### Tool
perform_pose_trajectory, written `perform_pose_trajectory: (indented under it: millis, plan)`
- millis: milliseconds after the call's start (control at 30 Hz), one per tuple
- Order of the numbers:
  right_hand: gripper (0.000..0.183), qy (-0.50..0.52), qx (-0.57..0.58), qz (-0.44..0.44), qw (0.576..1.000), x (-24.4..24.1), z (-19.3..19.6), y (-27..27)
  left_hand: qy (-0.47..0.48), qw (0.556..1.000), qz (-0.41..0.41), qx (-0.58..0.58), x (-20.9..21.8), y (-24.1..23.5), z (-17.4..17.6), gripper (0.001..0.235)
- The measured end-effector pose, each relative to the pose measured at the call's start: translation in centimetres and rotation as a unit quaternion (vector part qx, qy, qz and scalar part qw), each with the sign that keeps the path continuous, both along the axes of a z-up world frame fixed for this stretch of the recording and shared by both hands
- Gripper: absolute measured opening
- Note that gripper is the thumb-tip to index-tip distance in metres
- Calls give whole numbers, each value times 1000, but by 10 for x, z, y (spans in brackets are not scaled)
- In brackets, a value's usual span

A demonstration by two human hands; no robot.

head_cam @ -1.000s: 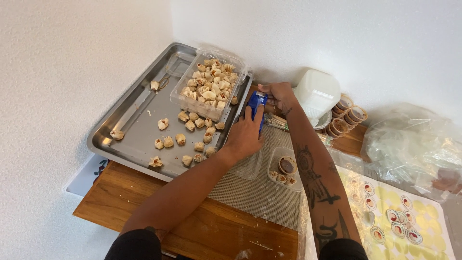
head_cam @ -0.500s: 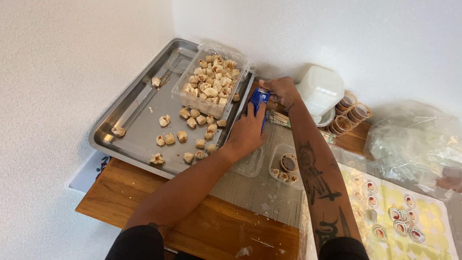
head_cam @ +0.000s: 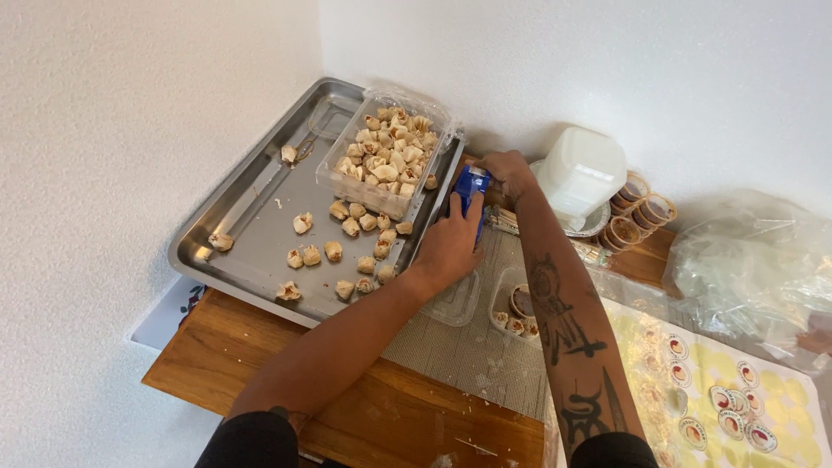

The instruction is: The person places small food items into a clear plastic container, closes the lid, and then unwraps a pair of disposable chopsticks. The person places the chopsticks into the container and closes the lid again.

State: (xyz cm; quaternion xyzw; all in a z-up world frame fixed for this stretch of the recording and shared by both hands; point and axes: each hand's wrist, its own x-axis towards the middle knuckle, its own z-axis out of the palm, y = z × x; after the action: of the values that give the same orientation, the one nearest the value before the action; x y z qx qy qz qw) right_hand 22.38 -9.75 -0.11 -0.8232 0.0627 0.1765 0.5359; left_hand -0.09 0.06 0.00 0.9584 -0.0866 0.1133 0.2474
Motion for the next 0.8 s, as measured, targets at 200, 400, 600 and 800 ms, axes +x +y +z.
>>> perform_pose_trajectory:
  millis: [200, 400, 600, 800]
  plan:
    - [41, -65, 143, 20, 987, -19, 43, -20, 15, 999, -5, -30, -12, 2, 15, 94]
    - [53, -124, 232, 111, 958, -115, 93, -59, -27, 997, -11, -64, -10, 5, 9, 96]
    - [91, -234, -84, 212, 945, -231, 122, -108, -45, 992, -28, -113, -13, 5, 12, 116]
    - [110, -204, -362, 131, 900, -282, 102, -113, -93, 992, -22, -85, -26, 0, 29, 112]
